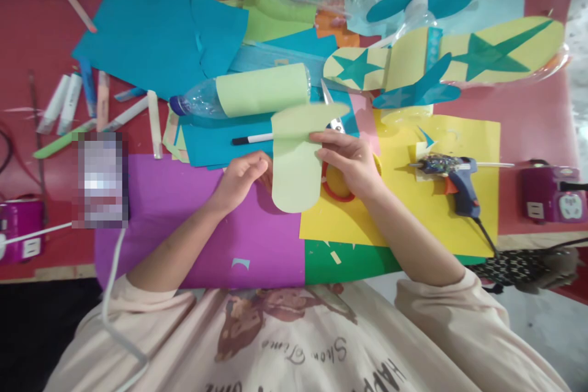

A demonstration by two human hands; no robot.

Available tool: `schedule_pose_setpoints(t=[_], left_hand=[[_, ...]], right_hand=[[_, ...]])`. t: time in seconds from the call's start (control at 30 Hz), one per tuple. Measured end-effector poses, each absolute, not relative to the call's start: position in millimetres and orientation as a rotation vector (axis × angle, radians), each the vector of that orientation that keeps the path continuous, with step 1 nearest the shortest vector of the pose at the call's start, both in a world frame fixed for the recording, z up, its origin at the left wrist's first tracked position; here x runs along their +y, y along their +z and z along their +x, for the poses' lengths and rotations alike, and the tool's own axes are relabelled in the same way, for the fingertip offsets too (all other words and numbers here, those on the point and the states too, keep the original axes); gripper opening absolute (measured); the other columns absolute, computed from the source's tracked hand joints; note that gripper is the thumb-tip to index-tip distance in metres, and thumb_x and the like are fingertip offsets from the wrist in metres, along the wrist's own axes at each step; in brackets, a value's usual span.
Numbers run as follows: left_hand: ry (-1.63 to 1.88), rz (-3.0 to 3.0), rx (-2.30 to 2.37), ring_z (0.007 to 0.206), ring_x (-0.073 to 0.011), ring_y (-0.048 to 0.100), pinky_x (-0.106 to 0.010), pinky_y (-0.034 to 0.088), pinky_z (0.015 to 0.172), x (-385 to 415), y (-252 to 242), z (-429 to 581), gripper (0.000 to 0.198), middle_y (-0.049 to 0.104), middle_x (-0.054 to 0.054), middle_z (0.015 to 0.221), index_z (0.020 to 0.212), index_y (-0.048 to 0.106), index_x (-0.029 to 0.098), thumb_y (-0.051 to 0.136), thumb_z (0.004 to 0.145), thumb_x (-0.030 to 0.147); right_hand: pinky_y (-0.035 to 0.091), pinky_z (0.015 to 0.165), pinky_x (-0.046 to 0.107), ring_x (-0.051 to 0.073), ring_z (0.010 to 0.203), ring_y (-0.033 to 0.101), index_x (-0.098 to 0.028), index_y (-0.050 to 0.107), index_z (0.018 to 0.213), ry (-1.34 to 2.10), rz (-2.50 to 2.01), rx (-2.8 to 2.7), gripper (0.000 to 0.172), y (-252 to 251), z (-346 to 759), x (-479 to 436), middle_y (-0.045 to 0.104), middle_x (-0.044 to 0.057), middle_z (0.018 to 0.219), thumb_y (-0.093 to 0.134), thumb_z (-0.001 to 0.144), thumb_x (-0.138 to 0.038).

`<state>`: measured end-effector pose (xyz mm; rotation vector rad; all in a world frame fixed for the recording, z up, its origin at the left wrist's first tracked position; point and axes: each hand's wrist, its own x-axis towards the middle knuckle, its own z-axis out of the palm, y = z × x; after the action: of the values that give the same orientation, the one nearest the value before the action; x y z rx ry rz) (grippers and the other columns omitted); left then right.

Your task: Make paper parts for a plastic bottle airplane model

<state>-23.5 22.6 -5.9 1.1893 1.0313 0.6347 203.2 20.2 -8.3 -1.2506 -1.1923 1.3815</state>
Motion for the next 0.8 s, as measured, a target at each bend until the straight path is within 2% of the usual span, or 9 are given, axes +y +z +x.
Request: schedule_pose_setpoints(t=[0.07,0.13,0.27,0.37,0.43,0.5,0.6,0.67,0.8], left_hand=[[0.722,1.177,1.09,0.055,-0.0108,0.059,-0.023,0.051,0.058,22.9,-5.5,-20.7,0.048,0.062,0.002,0.067,0.078,0.049,0.021,0.064,0.071,0.066],[0.786,1.178,1.137,0.061,-0.0095,0.061,-0.022,0.051,0.059,22.9,-6.1,-18.7,0.047,0.064,0.0,0.085,0.089,0.045,0.022,0.067,0.071,0.06],[0.856,1.286,1.161,0.1,-0.0172,0.064,-0.021,0.052,0.069,21.3,-8.4,-16.2,0.054,0.058,-0.009,0.121,0.112,0.042,0.026,0.065,0.074,0.057],[0.925,1.361,1.139,0.12,-0.0217,0.055,-0.02,0.052,0.071,19.6,-10.7,-16.0,0.058,0.055,-0.01,0.126,0.119,0.042,0.026,0.066,0.076,0.057],[0.943,1.358,1.107,0.11,-0.0197,0.06,-0.02,0.052,0.068,18.9,-12.9,-17.3,0.057,0.057,-0.01,0.124,0.119,0.045,0.025,0.067,0.077,0.055],[0.936,1.35,1.064,0.088,-0.0146,0.065,-0.019,0.052,0.063,18.4,-15.0,-19.4,0.053,0.059,-0.008,0.123,0.118,0.05,0.024,0.068,0.077,0.053],[0.892,1.322,1.023,0.066,-0.0087,0.062,-0.019,0.051,0.055,17.5,-15.8,-22.1,0.048,0.062,-0.006,0.116,0.115,0.056,0.022,0.07,0.077,0.049],[0.852,1.281,1.025,0.064,-0.0093,0.063,-0.02,0.052,0.055,16.6,-14.9,-22.7,0.046,0.066,-0.005,0.108,0.116,0.059,0.022,0.071,0.077,0.045],[0.857,1.262,1.037,0.069,-0.0125,0.066,-0.022,0.056,0.057,15.6,-15.1,-20.7,0.051,0.068,-0.004,0.102,0.121,0.058,0.023,0.073,0.076,0.042]], right_hand=[[0.055,0.051,0.023,0.013,0.076,0.064,-0.022,0.073,0.096,1.44,-1.249,-1.156,0.029,-9.2,202.0,19.3,0.067,0.004,0.111,0.073,0.071,-0.037],[0.049,0.041,0.021,0.008,0.061,0.058,-0.022,0.072,0.098,1.515,-1.244,-1.131,0.032,-8.2,200.8,18.4,0.066,0.004,0.111,0.073,0.07,-0.038],[0.044,0.04,0.021,0.006,0.049,0.049,-0.02,0.071,0.101,1.568,-1.269,-1.138,0.034,-2.7,199.1,17.0,0.065,-0.001,0.078,0.073,0.07,-0.035],[0.042,0.044,0.022,0.007,0.046,0.044,-0.021,0.069,0.107,1.605,-1.277,-1.173,0.037,0.6,198.5,15.7,0.053,-0.007,0.058,0.071,0.071,-0.029],[0.044,0.047,0.023,0.007,0.047,0.045,-0.021,0.067,0.113,1.642,-1.236,-1.2,0.042,0.9,198.4,14.5,0.052,-0.008,0.056,0.07,0.072,-0.026],[0.046,0.051,0.023,0.008,0.05,0.048,-0.02,0.064,0.118,1.659,-1.167,-1.24,0.046,-0.2,198.4,13.0,0.054,-0.008,0.057,0.07,0.072,-0.023],[0.049,0.056,0.023,0.009,0.055,0.053,-0.02,0.058,0.126,1.669,-1.087,-1.321,0.053,-3.6,197.5,10.5,0.057,-0.007,0.061,0.068,0.074,-0.021],[0.052,0.059,0.024,0.009,0.057,0.056,-0.021,0.055,0.13,1.681,-1.063,-1.378,0.055,-5.9,196.2,9.7,0.062,-0.005,0.068,0.067,0.075,-0.021],[0.056,0.063,0.026,0.009,0.063,0.062,-0.023,0.058,0.123,1.553,-1.111,-1.446,0.047,-5.3,197.4,12.3,0.068,0.003,0.106,0.066,0.077,-0.028]])
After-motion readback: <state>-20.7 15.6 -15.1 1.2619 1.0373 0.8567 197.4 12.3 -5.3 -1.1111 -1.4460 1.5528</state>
